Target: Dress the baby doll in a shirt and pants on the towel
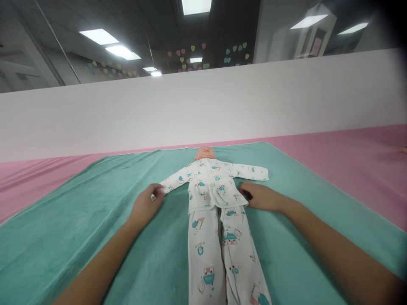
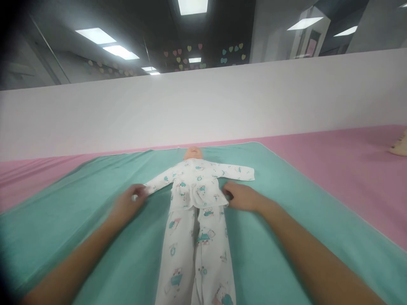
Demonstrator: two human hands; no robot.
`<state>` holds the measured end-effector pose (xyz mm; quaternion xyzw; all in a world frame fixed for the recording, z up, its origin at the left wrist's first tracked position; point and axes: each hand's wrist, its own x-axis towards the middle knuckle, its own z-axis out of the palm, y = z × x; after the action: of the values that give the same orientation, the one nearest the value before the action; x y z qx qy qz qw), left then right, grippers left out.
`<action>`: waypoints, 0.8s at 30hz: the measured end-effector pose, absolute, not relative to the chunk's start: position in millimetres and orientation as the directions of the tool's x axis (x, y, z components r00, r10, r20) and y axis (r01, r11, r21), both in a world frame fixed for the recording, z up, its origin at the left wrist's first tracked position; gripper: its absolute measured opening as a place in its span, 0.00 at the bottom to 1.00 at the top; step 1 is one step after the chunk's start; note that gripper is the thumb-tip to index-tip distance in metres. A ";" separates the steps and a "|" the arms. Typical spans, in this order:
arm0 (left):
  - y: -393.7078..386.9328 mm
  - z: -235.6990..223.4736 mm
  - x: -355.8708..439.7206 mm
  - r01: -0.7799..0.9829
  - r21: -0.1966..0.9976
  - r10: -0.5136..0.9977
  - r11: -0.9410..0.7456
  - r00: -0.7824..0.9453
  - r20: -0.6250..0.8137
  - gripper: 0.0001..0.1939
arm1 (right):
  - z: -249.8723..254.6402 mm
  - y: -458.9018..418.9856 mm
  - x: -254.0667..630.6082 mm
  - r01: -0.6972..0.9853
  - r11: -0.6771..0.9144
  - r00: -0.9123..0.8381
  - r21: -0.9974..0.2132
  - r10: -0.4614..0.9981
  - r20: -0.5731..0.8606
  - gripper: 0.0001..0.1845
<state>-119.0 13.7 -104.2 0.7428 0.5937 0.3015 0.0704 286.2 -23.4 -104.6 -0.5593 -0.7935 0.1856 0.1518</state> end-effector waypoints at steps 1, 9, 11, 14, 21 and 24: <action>9.1 -104.6 -111.7 0.799 0.485 0.923 -0.355 0.218 0.317 0.13 | -98.1 -29.1 280.7 0.814 0.318 -0.375 -0.486 0.927 -0.022 0.08; -20.4 -101.3 -64.5 0.631 0.286 0.692 -0.721 0.672 0.262 0.04 | -82.9 -43.0 257.4 0.788 0.305 -0.411 -0.534 0.907 -0.088 0.07; -23.1 -100.0 -60.4 0.608 0.217 0.645 -0.764 0.704 0.296 0.04 | -90.8 -40.4 254.4 0.823 0.309 -0.386 -0.476 0.920 -0.071 0.11; -24.4 -99.6 -59.8 0.598 0.150 0.608 -0.787 0.712 0.352 0.09 | -97.5 -40.0 255.6 0.827 0.310 -0.395 -0.469 0.914 -0.091 0.17; -24.5 -96.1 -74.2 0.627 0.184 0.599 -0.757 0.553 0.580 0.09 | -80.2 -46.2 272.6 0.750 0.234 -0.398 -0.619 0.907 -0.138 0.14; -25.4 -96.1 -77.5 0.636 0.218 0.638 -0.740 0.561 0.527 0.09 | -80.0 -44.5 274.8 0.777 0.201 -0.383 -0.596 0.903 -0.195 0.14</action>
<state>-77.5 -25.4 -96.1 0.8836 0.3604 0.2990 0.0015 274.8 -44.5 -80.0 -0.5465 -0.7687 0.3173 0.0988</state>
